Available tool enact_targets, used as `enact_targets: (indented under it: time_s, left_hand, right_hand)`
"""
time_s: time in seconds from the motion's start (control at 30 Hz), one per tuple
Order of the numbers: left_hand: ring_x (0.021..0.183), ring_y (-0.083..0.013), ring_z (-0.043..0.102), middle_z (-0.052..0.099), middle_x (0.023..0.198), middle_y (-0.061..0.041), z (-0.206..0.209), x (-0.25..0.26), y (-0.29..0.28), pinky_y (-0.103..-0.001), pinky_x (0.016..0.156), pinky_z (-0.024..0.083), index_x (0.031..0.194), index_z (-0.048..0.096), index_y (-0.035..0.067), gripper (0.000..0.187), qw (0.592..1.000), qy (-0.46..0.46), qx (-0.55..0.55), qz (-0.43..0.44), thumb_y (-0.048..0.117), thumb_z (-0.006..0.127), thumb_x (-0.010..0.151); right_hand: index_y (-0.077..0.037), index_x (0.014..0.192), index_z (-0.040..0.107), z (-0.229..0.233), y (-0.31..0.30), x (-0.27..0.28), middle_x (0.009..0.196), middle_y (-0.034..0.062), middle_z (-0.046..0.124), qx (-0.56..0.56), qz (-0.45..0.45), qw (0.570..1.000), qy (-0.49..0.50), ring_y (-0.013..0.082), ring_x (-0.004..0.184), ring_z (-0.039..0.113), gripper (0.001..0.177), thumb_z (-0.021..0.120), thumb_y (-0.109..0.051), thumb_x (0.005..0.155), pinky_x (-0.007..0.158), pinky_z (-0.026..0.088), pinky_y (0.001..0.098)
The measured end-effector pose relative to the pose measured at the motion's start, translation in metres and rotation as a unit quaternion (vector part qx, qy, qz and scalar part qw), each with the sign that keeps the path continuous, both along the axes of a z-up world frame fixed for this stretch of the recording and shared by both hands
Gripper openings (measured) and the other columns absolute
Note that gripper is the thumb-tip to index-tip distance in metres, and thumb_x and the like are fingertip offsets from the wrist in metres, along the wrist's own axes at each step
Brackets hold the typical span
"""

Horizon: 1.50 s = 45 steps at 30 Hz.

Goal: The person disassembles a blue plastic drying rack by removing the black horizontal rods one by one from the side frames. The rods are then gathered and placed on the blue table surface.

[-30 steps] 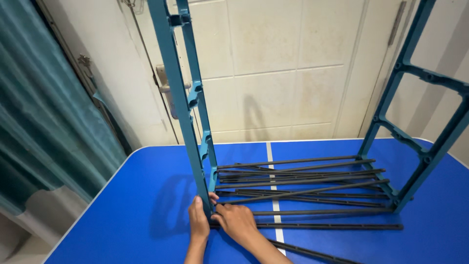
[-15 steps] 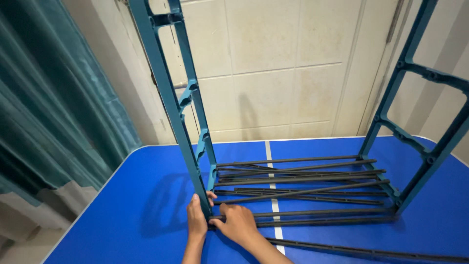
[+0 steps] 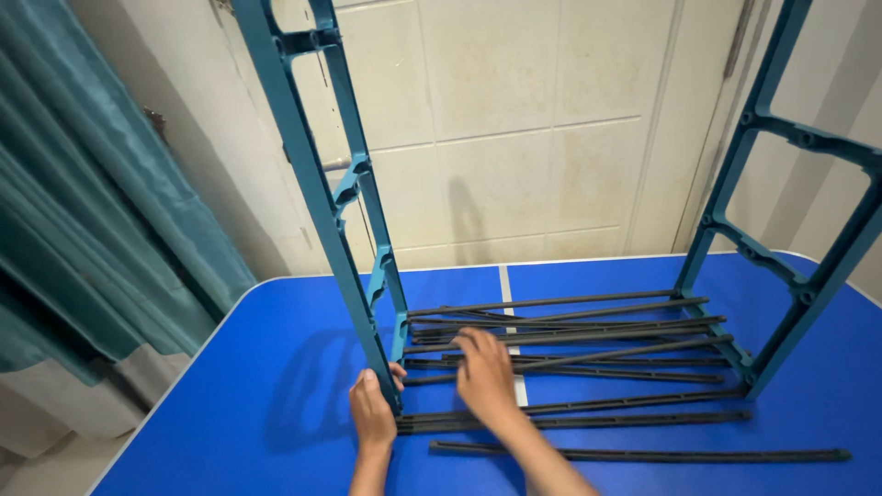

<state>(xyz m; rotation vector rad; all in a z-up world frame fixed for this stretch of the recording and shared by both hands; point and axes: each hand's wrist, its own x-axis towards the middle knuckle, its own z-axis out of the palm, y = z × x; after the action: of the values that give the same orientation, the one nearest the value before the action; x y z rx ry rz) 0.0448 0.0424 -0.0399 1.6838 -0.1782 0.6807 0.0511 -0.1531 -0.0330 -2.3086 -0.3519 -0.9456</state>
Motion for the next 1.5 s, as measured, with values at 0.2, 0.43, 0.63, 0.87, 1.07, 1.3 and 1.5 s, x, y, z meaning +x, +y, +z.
enact_targets:
  time_s: [0.2, 0.43, 0.63, 0.87, 1.07, 1.3, 1.5]
  left_hand:
    - [0.097, -0.0312, 0.063, 0.065, 0.106, -0.017, 0.024, -0.016, -0.008, -0.044, 0.089, 0.047, 0.12, 0.06, -0.002, 0.033, 0.978, -0.111, 0.12, 0.131, 0.018, 0.055, 0.094]
    - [0.136, -0.0428, 0.043, 0.046, 0.147, -0.024, 0.041, -0.014, -0.032, -0.051, 0.114, 0.031, 0.136, 0.049, -0.001, 0.047, 0.913, -0.256, 0.194, 0.251, -0.005, 0.054, 0.089]
    - [0.133, -0.035, 0.053, 0.061, 0.133, -0.006, 0.052, 0.006, -0.035, -0.046, 0.111, 0.041, 0.124, 0.061, 0.015, 0.051, 0.887, -0.288, 0.33, 0.147, -0.009, 0.058, 0.079]
    - [0.133, -0.036, 0.053, 0.063, 0.129, -0.013, 0.059, 0.017, -0.064, -0.049, 0.109, 0.043, 0.12, 0.062, 0.004, 0.046, 0.934, -0.177, 0.307, 0.048, -0.01, 0.057, 0.077]
    - [0.113, -0.0289, 0.065, 0.07, 0.114, -0.003, 0.057, 0.018, -0.057, -0.043, 0.095, 0.049, 0.107, 0.069, 0.012, 0.039, 0.921, -0.218, 0.316, 0.072, -0.007, 0.061, 0.074]
    - [0.118, -0.0358, 0.053, 0.052, 0.131, -0.014, 0.068, 0.001, -0.042, -0.045, 0.103, 0.042, 0.117, 0.057, 0.011, 0.035, 0.859, -0.374, 0.251, 0.245, 0.0, 0.062, 0.084]
    - [0.122, -0.0256, 0.051, 0.043, 0.143, -0.019, 0.064, 0.013, -0.028, -0.039, 0.103, 0.042, 0.143, 0.032, -0.004, 0.052, 0.952, -0.259, 0.022, 0.161, 0.007, 0.054, 0.097]
  right_hand:
    - [-0.016, 0.126, 0.068, -0.008, -0.037, 0.005, 0.11, 0.0062, 0.064, -0.079, -0.065, 0.988, 0.118, 0.0276, 0.117, 0.056, 0.037, 0.065, -0.018, 0.089, 0.117, 0.016, 0.0658]
    - [-0.017, 0.099, 0.079, -0.007, -0.037, 0.025, 0.093, 0.0062, 0.068, -0.016, -0.066, 0.993, 0.101, 0.0262, 0.102, 0.06, 0.018, 0.067, -0.025, 0.089, 0.096, 0.037, 0.0483]
    - [-0.017, 0.091, 0.081, 0.002, -0.033, 0.052, 0.096, 0.0059, 0.071, -0.023, -0.085, 0.983, 0.16, 0.0265, 0.103, 0.06, 0.016, 0.067, -0.024, 0.085, 0.092, 0.037, 0.0479]
    - [-0.018, 0.09, 0.081, 0.02, -0.037, 0.054, 0.093, 0.0092, 0.076, -0.025, -0.084, 0.965, 0.249, 0.0293, 0.098, 0.068, 0.018, 0.069, -0.028, 0.083, 0.091, 0.041, 0.0475]
    - [-0.018, 0.093, 0.081, 0.028, -0.047, 0.063, 0.088, 0.0095, 0.078, -0.021, -0.048, 0.935, 0.35, 0.0296, 0.094, 0.071, 0.019, 0.067, -0.027, 0.084, 0.098, 0.04, 0.0478]
    - [-0.016, 0.105, 0.078, 0.01, -0.022, 0.064, 0.107, 0.0086, 0.073, -0.02, 0.046, 0.98, 0.194, 0.0299, 0.114, 0.063, 0.03, 0.06, -0.008, 0.083, 0.098, 0.042, 0.0497]
    - [-0.007, 0.119, 0.071, 0.004, 0.009, 0.059, 0.117, 0.0123, 0.067, 0.029, 0.159, 0.979, 0.123, 0.0358, 0.114, 0.06, 0.036, 0.062, -0.004, 0.085, 0.1, 0.045, 0.0454]
